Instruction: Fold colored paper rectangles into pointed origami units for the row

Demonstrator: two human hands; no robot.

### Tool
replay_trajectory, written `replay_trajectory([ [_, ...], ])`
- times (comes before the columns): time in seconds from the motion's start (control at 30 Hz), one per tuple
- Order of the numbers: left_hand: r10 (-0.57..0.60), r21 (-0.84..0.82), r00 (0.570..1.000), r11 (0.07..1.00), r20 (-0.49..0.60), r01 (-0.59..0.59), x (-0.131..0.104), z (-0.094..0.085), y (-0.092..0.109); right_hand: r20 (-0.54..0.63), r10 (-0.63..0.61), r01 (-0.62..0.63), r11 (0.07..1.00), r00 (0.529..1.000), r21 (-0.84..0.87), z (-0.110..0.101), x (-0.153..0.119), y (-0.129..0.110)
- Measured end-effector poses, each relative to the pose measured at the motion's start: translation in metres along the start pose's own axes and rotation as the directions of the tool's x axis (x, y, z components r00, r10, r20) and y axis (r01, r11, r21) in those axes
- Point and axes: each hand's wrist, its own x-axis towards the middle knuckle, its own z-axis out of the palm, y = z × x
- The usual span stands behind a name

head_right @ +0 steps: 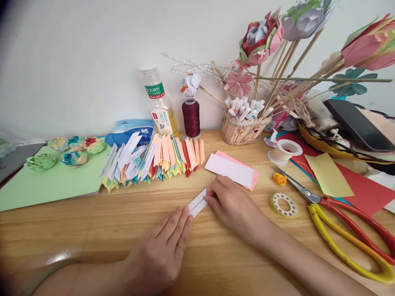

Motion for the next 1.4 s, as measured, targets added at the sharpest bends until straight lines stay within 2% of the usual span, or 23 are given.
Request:
replay_trajectory([
  [0.33, 0.006, -0.009, 1.000, 1.000, 0.003, -0.006, 0.003, -0.004, -0.003, 0.059, -0.018, 0.022, 0.998, 0.998, -0.063, -0.002, 0.004, 0.003],
  [0.67, 0.012, -0.019, 1.000, 1.000, 0.000, -0.012, 0.001, -0.002, -0.003, 0.061, -0.076, 0.072, 0.995, 0.995, 0.066, 0.000, 0.005, 0.018],
  [0.8, 0.033, 0.000, 0.999, 0.999, 0.016, -0.033, 0.000, 0.000, -0.003, 0.040, -0.094, 0.091, 0.993, 0.995, 0.080, -0.004, 0.000, 0.019],
  [0.87, 0.037, 0.015, 0.999, 0.999, 0.022, -0.038, -0.001, 0.001, -0.002, -0.015, -0.114, 0.114, 0.993, 0.993, 0.032, -0.005, -0.005, 0.016],
  [0.97, 0.048, 0.023, 0.999, 0.999, 0.009, -0.049, -0.002, 0.003, -0.002, -0.107, -0.246, 0.236, 0.967, 0.963, -0.100, -0.006, -0.015, 0.007],
  [1.03, 0.046, 0.013, 0.999, 0.999, -0.003, -0.046, -0.002, 0.003, -0.002, 0.037, -0.435, 0.436, 0.892, 0.900, -0.118, -0.006, -0.020, 0.000],
  [1.07, 0.037, 0.006, 0.999, 0.999, -0.008, -0.037, -0.002, 0.003, -0.002, 0.102, -0.458, 0.468, 0.873, 0.883, -0.135, -0.005, -0.023, -0.003],
  [1.13, 0.004, -0.007, 1.000, 1.000, -0.012, -0.004, -0.002, 0.002, -0.001, 0.219, -0.445, 0.480, 0.865, 0.868, -0.145, -0.004, -0.026, -0.005],
  [1.2, -0.028, -0.016, 1.000, 0.999, -0.008, 0.028, -0.002, 0.001, -0.001, 0.284, -0.402, 0.454, 0.878, 0.870, -0.150, -0.005, -0.028, -0.001],
  [1.4, -0.060, -0.049, 0.998, 0.997, -0.033, 0.059, -0.001, 0.001, -0.004, 0.290, -0.356, 0.411, 0.898, 0.888, -0.158, -0.010, -0.031, 0.019],
])
